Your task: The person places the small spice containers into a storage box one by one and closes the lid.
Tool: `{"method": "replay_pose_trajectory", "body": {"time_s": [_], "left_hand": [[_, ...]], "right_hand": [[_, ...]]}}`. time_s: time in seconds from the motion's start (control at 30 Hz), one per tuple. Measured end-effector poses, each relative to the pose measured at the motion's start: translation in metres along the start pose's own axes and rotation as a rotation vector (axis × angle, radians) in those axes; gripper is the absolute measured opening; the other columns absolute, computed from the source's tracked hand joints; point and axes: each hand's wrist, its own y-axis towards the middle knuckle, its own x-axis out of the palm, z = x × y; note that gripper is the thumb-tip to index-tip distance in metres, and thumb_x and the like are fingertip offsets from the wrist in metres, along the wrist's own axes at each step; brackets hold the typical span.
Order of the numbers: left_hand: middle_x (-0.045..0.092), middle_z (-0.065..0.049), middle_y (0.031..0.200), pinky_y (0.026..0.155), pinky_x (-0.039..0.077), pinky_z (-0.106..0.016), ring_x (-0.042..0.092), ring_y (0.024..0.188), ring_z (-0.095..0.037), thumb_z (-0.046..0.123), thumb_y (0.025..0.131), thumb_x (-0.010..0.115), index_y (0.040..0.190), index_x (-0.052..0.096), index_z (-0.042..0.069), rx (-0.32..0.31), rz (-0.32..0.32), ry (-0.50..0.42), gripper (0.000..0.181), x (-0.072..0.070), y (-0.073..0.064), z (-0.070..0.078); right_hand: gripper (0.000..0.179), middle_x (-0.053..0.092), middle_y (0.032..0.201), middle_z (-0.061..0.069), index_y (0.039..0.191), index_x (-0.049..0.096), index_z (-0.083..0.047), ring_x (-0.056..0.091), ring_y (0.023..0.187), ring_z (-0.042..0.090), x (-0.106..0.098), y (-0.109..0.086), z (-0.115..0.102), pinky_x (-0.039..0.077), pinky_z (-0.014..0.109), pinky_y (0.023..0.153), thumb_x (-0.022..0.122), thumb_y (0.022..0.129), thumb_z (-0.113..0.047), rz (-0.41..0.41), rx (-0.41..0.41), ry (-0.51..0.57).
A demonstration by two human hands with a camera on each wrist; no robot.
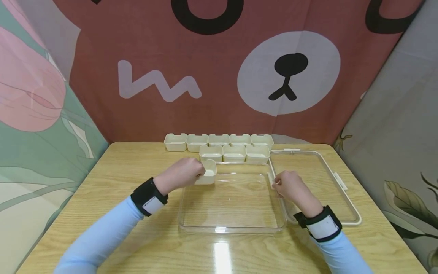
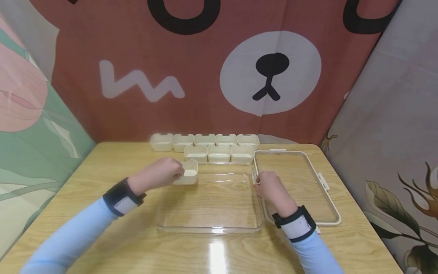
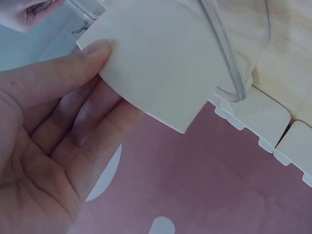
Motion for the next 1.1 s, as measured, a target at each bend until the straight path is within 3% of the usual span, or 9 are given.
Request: {"method": "replay_pose_trajectory", "body": {"time_s": [0.5, 1.1], "left_hand": [[0.046, 0.006, 0.058, 0.049, 0.027, -0.017, 0.035, 0.054, -0.006, -0.005, 0.081, 0.064, 0.07, 0.068, 0.008, -0.033, -0.141, -0.014, 0.018, 0.006, 0.006, -0.006], [0.04, 0.007, 0.057, 0.048, 0.025, -0.017, 0.032, 0.053, -0.006, -0.009, 0.078, 0.061, 0.062, 0.063, 0.009, -0.016, -0.145, 0.003, 0.024, 0.019, 0.007, -0.01]], "right_hand": [[0.017, 0.065, 0.06, 0.005, 0.092, 0.07, 0.004, 0.057, 0.051, 0.01, 0.001, 0.0, 0.001, 0.043, 0.025, 0.049, 0.062, 0.088, -0.01, -0.011, 0.021, 0.01], [0.016, 0.063, 0.058, 0.002, 0.091, 0.07, 0.004, 0.057, 0.051, 0.01, -0.001, -0.001, -0.003, 0.043, 0.024, 0.048, 0.062, 0.088, -0.009, -0.008, 0.016, 0.022]]}}
